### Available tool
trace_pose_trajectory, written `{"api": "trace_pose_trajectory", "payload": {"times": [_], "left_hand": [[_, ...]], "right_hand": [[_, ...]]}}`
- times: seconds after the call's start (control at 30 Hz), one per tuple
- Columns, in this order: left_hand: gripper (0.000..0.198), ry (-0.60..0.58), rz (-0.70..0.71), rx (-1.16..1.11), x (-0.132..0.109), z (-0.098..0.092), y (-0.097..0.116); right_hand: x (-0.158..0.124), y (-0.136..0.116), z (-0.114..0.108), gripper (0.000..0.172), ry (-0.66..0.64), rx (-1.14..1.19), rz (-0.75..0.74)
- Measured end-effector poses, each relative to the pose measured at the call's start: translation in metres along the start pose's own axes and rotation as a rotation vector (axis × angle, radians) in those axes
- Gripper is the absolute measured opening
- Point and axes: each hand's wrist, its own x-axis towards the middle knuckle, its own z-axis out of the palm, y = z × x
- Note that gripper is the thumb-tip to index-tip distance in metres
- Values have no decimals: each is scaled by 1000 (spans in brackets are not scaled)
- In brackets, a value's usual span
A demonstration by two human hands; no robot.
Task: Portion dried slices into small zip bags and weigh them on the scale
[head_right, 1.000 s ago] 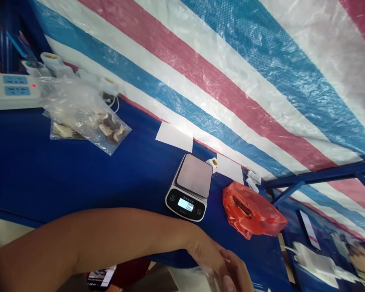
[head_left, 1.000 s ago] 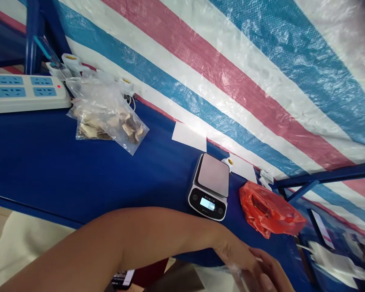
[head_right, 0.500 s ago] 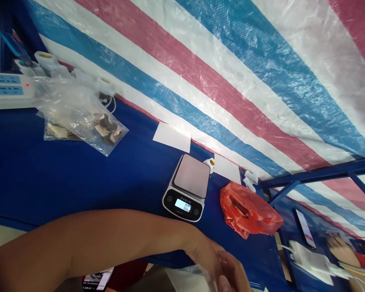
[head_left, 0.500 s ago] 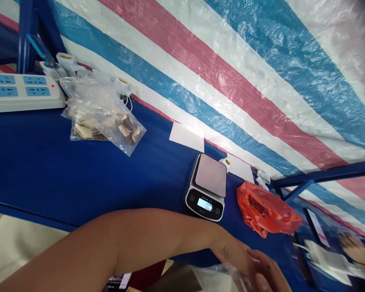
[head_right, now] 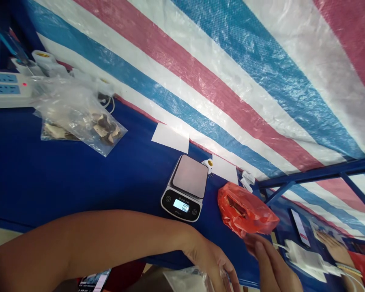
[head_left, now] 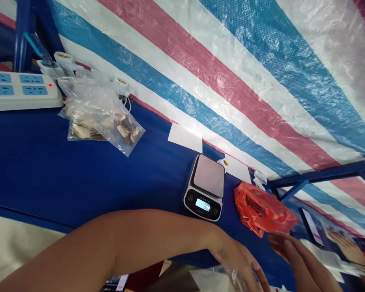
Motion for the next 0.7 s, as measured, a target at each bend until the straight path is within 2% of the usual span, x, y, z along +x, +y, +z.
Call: {"api": "trace_pose_trajectory", "payload": {"times": [0.13, 0.2, 0.3, 0.4, 0.53, 0.7], "left_hand": [[52, 10, -116, -58, -5, 6, 15], [52, 24, -156, -76, -5, 7, 20], [52, 26, -233, -115, -1, 7, 24], [57, 7, -250, -142, -2, 10, 33], [60, 51, -290, -169, -13, 22, 52], [62, 160, -394, -240, -25, 36, 71]], "right_hand": [[62, -11, 17, 41, -19, -114, -134], [87, -10, 27, 43, -12, -168, -128], [112, 4, 34, 41, -55, -243, -59], [122, 19, 33, 40, -124, -292, 20], [120, 23, 32, 46, -155, -282, 29], [111, 30, 35, 42, -185, -168, -121]]}}
